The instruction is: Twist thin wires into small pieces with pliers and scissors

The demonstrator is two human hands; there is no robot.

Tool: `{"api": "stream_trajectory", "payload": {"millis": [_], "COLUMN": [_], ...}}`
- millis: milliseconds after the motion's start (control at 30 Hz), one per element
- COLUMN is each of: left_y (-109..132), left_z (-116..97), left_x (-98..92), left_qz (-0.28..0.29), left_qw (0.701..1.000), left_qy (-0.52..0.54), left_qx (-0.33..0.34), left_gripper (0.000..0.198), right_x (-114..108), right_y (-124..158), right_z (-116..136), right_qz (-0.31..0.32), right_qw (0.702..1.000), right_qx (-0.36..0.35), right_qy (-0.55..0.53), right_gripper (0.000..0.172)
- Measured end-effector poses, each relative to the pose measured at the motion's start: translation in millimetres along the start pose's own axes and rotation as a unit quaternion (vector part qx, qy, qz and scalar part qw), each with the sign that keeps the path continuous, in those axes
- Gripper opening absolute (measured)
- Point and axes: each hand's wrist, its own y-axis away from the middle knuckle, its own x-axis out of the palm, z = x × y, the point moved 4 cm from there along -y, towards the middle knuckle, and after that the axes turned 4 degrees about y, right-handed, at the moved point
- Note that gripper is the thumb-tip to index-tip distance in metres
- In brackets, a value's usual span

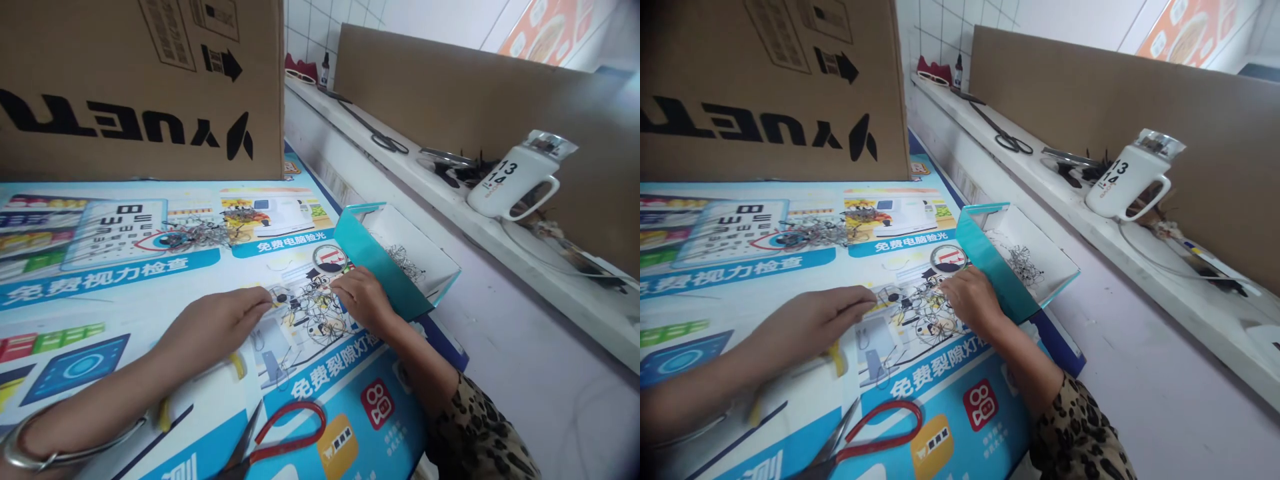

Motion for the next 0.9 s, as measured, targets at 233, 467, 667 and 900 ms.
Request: {"api": "stream_trajectory", "payload": {"millis": [233,467,667,900], "left_y": [3,7,8,6], "left_z": [18,12,18,19], "left_x": [15.3,17.8,15.5,18.6], "left_qz": [-0.018,-0.048,-0.081,-0.074], "left_qw": [0.980,0.954,0.940,0.930], "left_qy": [0.148,0.252,0.309,0.335], "left_qx": [-0.129,-0.155,-0.123,-0.133], "left_gripper": [0.030,0.030,0.030,0.031], "right_x": [7,20,2,-19], "right_y": [9,9,8,5], "right_z": [29,32,25,10], "right_qz": [0.144,0.149,0.118,0.050], "right_qw": [0.989,0.988,0.989,0.935], "right_qx": [0.001,0.009,0.069,0.162], "right_qy": [0.013,0.046,-0.063,-0.312], "right_gripper": [0.018,0.012,0.011,0.008]}}
